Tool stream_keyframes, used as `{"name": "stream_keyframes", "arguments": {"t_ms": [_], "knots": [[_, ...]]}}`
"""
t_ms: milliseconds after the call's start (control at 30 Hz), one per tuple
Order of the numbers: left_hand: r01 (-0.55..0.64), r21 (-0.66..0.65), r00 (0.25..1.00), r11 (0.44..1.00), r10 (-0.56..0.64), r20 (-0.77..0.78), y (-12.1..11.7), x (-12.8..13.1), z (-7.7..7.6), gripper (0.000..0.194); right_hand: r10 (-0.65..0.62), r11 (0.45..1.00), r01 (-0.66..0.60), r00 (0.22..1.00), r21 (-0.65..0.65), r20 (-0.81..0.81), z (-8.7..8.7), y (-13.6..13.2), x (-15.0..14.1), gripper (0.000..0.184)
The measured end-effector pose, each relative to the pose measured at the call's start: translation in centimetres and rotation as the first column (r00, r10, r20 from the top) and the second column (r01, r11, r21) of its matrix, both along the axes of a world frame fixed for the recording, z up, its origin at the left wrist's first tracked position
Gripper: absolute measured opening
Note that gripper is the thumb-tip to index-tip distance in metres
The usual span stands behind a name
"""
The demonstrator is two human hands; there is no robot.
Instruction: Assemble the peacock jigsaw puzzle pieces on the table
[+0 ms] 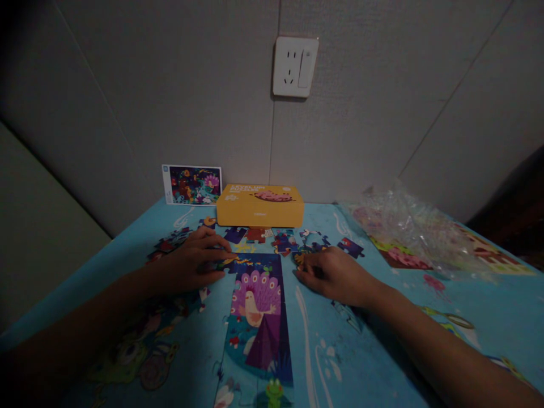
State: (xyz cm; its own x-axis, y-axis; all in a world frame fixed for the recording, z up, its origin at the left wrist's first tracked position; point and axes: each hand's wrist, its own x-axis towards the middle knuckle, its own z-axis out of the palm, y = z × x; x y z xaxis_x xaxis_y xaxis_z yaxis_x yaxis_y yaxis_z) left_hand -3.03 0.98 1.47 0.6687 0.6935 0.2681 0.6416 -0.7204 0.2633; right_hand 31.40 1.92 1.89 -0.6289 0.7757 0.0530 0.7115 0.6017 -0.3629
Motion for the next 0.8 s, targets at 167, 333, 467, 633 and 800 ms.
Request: {"name": "stream_keyframes", "arguments": {"t_ms": [167,333,467,633,800], "knots": [[-0.014,-0.025,1.000,1.000,0.015,0.022,0.0,-0.3,0.0,0.040,0.024,1.000,-0.024,1.000,0.004,-0.020,0.0,0.0,0.0,0.040],[0.029,-0.002,1.000,1.000,-0.029,0.010,0.0,-0.4,0.2,0.027,0.042,0.999,-0.041,0.999,0.028,-0.020,0.0,0.0,0.0,0.038],[0.046,0.013,0.999,0.999,-0.046,0.006,0.0,-0.4,0.3,0.019,0.024,0.999,-0.024,1.000,0.032,0.010,0.0,0.0,0.2,0.039],[0.044,0.004,0.999,0.999,-0.044,0.001,0.1,-0.4,0.1,0.019,0.066,0.995,-0.067,0.998,0.074,0.016,0.1,-0.5,-0.1,0.038],[0.042,0.008,0.999,0.999,-0.042,-0.005,0.3,-0.6,-0.2,0.020,0.272,0.959,-0.264,0.959,0.101,-0.073,1.5,-3.3,-2.2,0.022]]}}
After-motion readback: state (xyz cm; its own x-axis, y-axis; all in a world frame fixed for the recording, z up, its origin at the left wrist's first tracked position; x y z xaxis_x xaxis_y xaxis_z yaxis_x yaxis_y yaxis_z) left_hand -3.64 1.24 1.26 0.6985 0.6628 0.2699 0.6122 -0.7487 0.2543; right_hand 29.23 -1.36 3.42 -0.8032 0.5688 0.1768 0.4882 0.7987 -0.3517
